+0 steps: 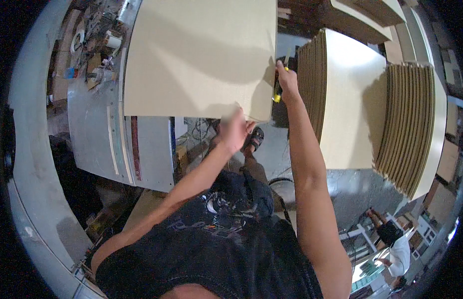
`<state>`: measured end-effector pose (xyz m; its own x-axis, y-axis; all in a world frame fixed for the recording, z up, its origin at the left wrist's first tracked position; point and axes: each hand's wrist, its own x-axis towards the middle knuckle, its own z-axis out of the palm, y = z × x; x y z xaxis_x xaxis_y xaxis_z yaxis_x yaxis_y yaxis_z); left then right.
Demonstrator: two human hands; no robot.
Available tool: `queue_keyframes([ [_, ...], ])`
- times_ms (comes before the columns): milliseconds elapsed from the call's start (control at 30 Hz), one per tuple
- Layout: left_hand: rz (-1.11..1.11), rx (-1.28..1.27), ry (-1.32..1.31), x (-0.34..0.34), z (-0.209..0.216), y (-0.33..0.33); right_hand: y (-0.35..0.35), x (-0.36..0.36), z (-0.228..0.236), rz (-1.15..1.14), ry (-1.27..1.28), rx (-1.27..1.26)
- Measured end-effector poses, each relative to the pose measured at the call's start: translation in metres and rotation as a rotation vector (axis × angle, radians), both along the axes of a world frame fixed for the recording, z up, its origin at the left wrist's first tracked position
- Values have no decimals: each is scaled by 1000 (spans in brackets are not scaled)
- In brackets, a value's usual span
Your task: Trimming the excess material from the edges of a wooden panel using a utility knife.
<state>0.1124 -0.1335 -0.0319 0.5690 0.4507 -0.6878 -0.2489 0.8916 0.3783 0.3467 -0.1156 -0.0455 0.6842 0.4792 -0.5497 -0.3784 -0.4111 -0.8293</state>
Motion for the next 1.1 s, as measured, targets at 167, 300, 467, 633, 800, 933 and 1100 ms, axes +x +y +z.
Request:
queue_keyframes([
  [167,-7,-67,-27,-5,-13,6,-59,-43,83,-1,-284,-223],
  [300,-65,-96,186,-18,-16,13,-125,-123,100,116,-494,-426],
  [467,-74,-40,111,-24,-19,21,-140,-207,91,253,-494,-363],
  [633,-101,14,67,-25,-12,26,-133,-225,67,284,-646,-364],
  [800,1,-25,30,-26,-15,23,-144,-210,65,198,-743,-557],
  [933,67,-84,-52,-23,-2,19,-142,-215,67,205,-841,-548],
  [1100,50,-136,-135,-32,2,19,-148,-204,71,187,-822,-644],
])
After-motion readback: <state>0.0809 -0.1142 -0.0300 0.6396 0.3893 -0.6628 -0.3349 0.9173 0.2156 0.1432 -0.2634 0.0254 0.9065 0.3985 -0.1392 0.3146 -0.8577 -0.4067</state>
